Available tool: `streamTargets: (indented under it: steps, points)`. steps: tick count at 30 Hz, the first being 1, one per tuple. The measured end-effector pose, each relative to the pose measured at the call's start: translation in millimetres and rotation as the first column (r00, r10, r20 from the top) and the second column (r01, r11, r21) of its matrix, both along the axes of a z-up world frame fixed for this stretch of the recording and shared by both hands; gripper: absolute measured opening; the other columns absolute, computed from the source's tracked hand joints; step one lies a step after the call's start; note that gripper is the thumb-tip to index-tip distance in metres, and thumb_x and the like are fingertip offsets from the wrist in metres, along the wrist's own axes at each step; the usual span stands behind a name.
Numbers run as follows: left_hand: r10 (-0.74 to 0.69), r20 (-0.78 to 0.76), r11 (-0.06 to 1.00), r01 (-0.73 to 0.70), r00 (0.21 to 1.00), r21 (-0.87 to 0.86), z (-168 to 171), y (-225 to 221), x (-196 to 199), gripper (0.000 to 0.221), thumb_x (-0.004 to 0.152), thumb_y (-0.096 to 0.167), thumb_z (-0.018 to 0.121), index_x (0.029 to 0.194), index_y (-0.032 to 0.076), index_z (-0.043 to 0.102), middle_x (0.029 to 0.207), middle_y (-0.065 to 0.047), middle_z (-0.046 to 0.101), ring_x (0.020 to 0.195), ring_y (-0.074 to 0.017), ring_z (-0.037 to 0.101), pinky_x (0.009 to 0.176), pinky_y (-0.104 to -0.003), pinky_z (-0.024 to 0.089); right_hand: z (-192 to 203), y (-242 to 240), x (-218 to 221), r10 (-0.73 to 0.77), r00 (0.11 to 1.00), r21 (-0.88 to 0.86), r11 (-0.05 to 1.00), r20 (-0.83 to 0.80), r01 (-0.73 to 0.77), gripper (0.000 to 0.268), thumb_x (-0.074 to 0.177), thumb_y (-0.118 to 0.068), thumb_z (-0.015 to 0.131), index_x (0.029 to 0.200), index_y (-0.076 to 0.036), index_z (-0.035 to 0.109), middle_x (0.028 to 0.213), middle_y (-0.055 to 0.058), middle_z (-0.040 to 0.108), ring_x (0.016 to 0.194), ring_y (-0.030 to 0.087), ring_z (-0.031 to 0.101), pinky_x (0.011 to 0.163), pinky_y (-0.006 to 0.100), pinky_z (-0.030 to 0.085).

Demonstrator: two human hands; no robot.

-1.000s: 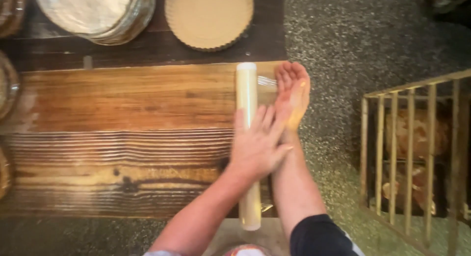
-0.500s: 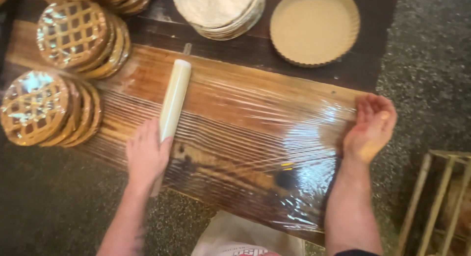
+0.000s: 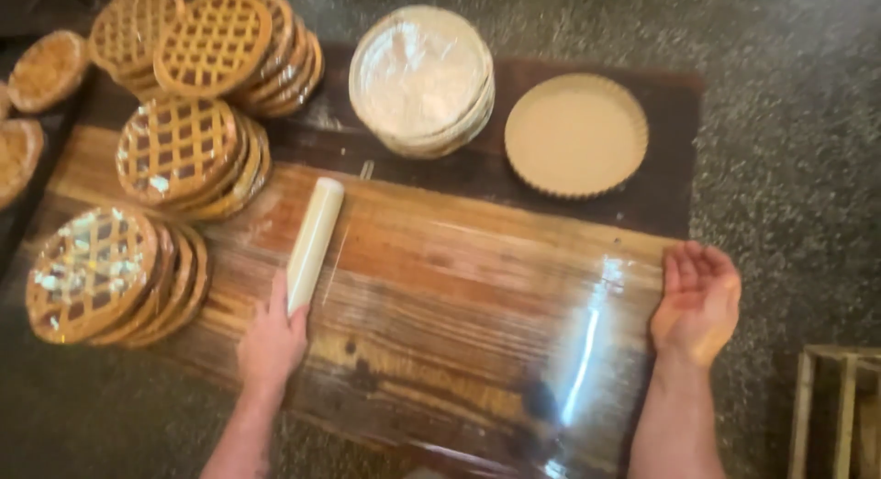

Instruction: The person takes baked pies from a cooling rack and wraps them in plastic wrap on a wooden workbench.

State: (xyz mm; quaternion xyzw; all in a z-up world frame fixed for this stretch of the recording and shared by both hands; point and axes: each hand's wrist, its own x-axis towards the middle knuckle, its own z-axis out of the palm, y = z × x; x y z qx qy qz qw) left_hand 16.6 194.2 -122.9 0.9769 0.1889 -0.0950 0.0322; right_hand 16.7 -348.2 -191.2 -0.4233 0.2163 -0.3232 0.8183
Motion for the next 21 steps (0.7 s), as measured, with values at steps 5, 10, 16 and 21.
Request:
streamTargets:
  steps: [5,10,16,21]
  points:
    - [-0.051,0.074,0.996,0.045,0.996,0.081,-2.6,-0.5,0.7,0.071,0.095,0.05,0.046,0.16,0.028,0.032,0.113,-0.02,0.062,0.097,-0.0451,0.069,0.08,-0.062,0.055,-15.9,-12.2,2.2,0.018,0.999,0.151,0.988,0.037,-0.024,0.042,0.095,-0.04,0.064,0.122,-0.007,0.058,0.125,0.017,0.064,0.125,0.033,0.065,0.122,0.047,0.051]
    - [0.031,-0.023,0.999,-0.03,0.999,0.024,-12.9,5.5,-1.2,0.072,0.095,0.054,0.041,0.163,0.035,0.024,0.127,-0.018,0.061,0.109,-0.0443,0.068,0.089,-0.062,0.053,-14.4,-15.9,-2.6,0.033,0.999,0.257,0.966,0.029,-0.039,0.041,0.106,-0.044,0.05,0.121,-0.008,0.059,0.128,0.019,0.063,0.13,0.036,0.062,0.124,0.05,0.047]
    - [0.042,0.009,0.999,-0.042,0.999,0.001,-15.0,6.0,2.5,0.07,0.095,0.052,0.041,0.161,0.035,0.026,0.133,-0.02,0.059,0.108,-0.0477,0.069,0.088,-0.064,0.053,-3.0,-15.1,1.1,-0.001,1.0,0.388,0.922,0.025,-0.009,0.043,0.102,-0.049,0.056,0.115,-0.009,0.066,0.128,0.021,0.065,0.13,0.037,0.063,0.122,0.05,0.048]
    - [0.004,0.02,0.996,-0.006,1.0,0.084,-7.1,1.3,7.3,0.071,0.096,0.053,0.04,0.163,0.033,0.026,0.122,-0.018,0.063,0.104,-0.0436,0.07,0.085,-0.061,0.055,15.0,-21.5,-2.5,-0.02,0.997,0.53,0.847,0.079,-0.024,0.059,0.099,-0.055,0.05,0.122,-0.001,0.058,0.134,0.025,0.06,0.135,0.04,0.058,0.122,0.055,0.043]
